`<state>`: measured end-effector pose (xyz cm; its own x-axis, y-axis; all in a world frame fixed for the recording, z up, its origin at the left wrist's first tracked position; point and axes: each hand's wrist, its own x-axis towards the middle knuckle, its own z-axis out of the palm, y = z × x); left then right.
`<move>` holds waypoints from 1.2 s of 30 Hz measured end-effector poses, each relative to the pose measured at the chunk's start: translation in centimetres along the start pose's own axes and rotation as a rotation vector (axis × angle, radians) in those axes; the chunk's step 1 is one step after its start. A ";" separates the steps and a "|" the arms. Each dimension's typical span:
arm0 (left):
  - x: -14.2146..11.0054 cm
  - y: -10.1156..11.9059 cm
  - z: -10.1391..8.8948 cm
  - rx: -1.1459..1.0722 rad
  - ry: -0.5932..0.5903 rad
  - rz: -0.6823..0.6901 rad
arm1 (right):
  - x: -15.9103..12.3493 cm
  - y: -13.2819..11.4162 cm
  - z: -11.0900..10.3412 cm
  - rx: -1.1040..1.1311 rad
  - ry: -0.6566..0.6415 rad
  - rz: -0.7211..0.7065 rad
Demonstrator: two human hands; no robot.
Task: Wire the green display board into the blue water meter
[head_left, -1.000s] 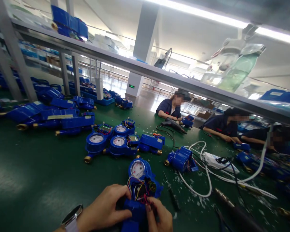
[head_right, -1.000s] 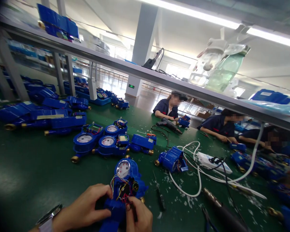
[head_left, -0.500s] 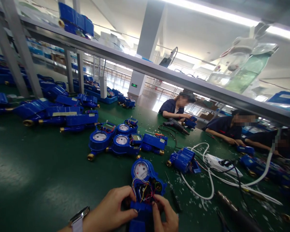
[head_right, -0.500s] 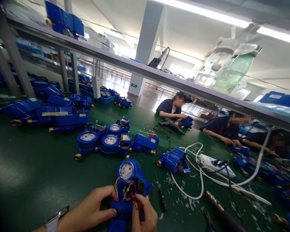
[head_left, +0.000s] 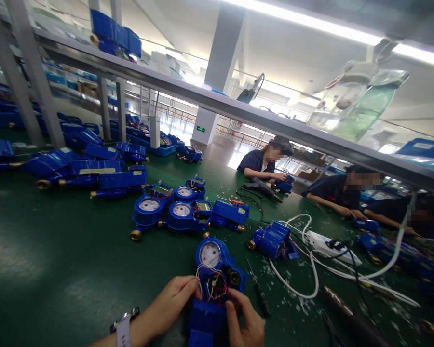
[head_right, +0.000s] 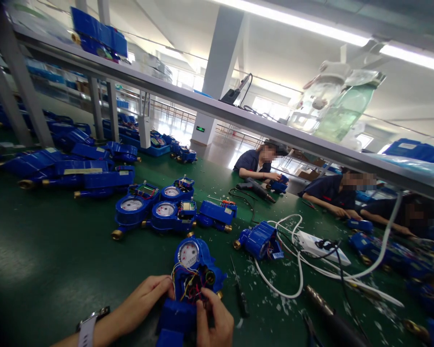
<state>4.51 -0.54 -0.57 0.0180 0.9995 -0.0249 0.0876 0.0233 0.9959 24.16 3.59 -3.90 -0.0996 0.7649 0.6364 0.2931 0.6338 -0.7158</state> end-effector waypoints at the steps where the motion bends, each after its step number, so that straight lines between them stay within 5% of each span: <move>1: 0.2 -0.3 0.0 -0.071 -0.003 -0.042 | 0.0 0.1 0.0 0.004 -0.008 0.022; 8: 0.4 -0.3 -0.2 -0.330 -0.057 -0.251 | -0.3 0.8 0.0 0.021 -0.055 0.164; 14: -0.3 0.9 0.3 -0.013 -0.173 0.004 | 1.2 1.7 -1.8 -0.015 -0.124 0.109; 22: -0.4 0.6 3.1 0.324 -0.130 0.071 | 2.7 3.6 -3.7 -0.061 -0.063 0.207; 31: -0.9 1.0 1.5 0.364 -0.099 0.097 | 2.1 3.3 -4.0 -0.039 -0.070 0.351; 36: -0.9 0.5 1.5 0.312 -0.110 0.087 | 1.2 1.9 -4.6 -0.228 -0.051 0.145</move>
<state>5.98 -1.49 -0.19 0.1443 0.9890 0.0331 0.3809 -0.0864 0.9206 28.93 5.21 -3.16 -0.0876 0.8540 0.5128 0.5135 0.4798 -0.7114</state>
